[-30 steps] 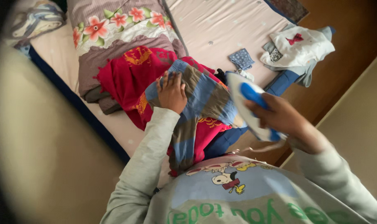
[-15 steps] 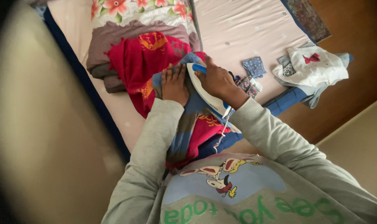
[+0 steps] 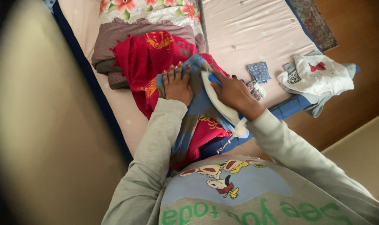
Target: The person irons several pieces of clothing on a bed using a handheld electric iron. They smooth and press a striped garment, then a floral-patterned item, repeatedly adjusting the fabric and moving the iron across the surfaces.
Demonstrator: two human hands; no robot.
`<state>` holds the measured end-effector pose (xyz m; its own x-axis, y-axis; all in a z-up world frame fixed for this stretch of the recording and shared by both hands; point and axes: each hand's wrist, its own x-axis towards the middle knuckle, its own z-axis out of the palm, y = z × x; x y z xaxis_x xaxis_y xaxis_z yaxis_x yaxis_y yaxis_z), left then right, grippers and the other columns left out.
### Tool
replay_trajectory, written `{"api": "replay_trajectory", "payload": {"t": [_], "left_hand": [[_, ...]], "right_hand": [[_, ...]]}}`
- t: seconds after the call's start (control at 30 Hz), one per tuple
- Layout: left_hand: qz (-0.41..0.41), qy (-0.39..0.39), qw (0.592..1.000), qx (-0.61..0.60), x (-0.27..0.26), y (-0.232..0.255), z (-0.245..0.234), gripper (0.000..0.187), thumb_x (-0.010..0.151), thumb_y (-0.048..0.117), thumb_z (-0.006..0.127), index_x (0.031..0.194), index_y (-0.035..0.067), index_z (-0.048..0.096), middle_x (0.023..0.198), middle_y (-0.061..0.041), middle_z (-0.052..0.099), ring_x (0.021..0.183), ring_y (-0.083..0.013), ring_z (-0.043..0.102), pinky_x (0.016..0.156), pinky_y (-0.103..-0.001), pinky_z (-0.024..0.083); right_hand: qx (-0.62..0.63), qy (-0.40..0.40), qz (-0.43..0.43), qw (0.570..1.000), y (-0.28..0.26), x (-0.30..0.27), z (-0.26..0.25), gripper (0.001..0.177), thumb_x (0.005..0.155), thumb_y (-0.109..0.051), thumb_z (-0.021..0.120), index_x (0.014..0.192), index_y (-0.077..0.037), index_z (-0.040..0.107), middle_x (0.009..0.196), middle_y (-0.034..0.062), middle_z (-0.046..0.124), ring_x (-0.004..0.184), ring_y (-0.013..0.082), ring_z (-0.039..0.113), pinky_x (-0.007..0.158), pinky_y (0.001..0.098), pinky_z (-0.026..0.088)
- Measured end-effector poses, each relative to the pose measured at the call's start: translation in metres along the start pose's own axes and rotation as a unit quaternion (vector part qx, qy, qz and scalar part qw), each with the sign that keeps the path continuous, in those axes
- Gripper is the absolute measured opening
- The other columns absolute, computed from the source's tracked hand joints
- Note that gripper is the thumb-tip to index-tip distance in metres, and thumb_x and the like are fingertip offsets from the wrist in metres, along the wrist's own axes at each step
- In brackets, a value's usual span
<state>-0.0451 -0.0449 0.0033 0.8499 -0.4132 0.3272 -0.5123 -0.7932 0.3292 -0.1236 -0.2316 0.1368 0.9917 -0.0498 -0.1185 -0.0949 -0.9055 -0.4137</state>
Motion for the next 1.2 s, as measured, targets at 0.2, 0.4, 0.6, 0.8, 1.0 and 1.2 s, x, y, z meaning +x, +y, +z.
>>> {"api": "replay_trajectory", "payload": {"t": [0.2,0.4,0.6,0.8,1.0,1.2], "left_hand": [[-0.010,0.001,1.000,0.000,0.008,-0.005,0.005,0.063,0.089,0.019,0.060,0.151,0.020,0.055,0.157,-0.012,0.047,0.146,-0.0387,0.039,0.123,-0.060,0.017],[-0.019,0.008,1.000,-0.022,0.005,-0.004,0.006,0.061,0.086,0.019,0.062,0.147,0.021,0.056,0.157,-0.012,0.047,0.146,-0.0365,0.040,0.123,-0.061,0.018],[-0.012,0.018,1.000,-0.006,0.002,-0.003,0.009,0.064,0.084,0.019,0.064,0.148,0.021,0.055,0.158,-0.012,0.046,0.146,-0.0364,0.039,0.123,-0.061,0.017],[-0.015,-0.002,1.000,0.009,0.005,-0.004,0.009,0.067,0.084,0.020,0.063,0.150,0.020,0.054,0.157,-0.013,0.046,0.145,-0.0374,0.039,0.122,-0.061,0.017],[-0.017,-0.004,1.000,0.004,0.005,-0.008,0.013,0.065,0.086,0.020,0.061,0.150,0.021,0.054,0.158,-0.013,0.047,0.147,-0.0365,0.039,0.122,-0.060,0.017],[-0.048,0.046,0.997,-0.024,0.020,-0.005,0.025,0.054,0.099,0.034,0.060,0.149,0.016,0.053,0.147,-0.014,0.055,0.139,-0.0362,0.046,0.117,-0.063,0.024]], "right_hand": [[0.031,0.026,0.017,0.999,-0.007,0.044,0.010,0.042,0.099,-0.037,0.058,0.139,-0.022,0.060,0.098,0.0263,0.072,0.091,0.0480,0.068,0.082,0.0573,0.053],[0.012,0.009,0.037,0.999,0.021,-0.020,-0.018,0.041,0.099,-0.035,0.060,0.138,-0.024,0.064,0.097,0.0247,0.073,0.087,0.0455,0.070,0.081,0.0550,0.055],[0.022,-0.013,-0.015,1.000,0.035,-0.034,-0.021,0.041,0.098,-0.035,0.063,0.137,-0.022,0.065,0.098,0.0260,0.073,0.089,0.0477,0.068,0.081,0.0563,0.054],[0.051,-0.009,0.017,0.999,0.011,0.033,0.009,0.044,0.099,-0.037,0.061,0.140,-0.021,0.062,0.104,0.0259,0.072,0.096,0.0462,0.068,0.088,0.0537,0.053],[0.051,-0.010,-0.014,0.999,0.017,0.039,0.014,0.045,0.099,-0.036,0.059,0.141,-0.021,0.060,0.107,0.0246,0.072,0.097,0.0465,0.068,0.088,0.0541,0.053],[0.029,-0.011,-0.020,0.999,0.032,-0.031,-0.012,0.046,0.100,-0.038,0.059,0.143,-0.023,0.060,0.104,0.0269,0.072,0.093,0.0495,0.068,0.085,0.0578,0.053]]}}
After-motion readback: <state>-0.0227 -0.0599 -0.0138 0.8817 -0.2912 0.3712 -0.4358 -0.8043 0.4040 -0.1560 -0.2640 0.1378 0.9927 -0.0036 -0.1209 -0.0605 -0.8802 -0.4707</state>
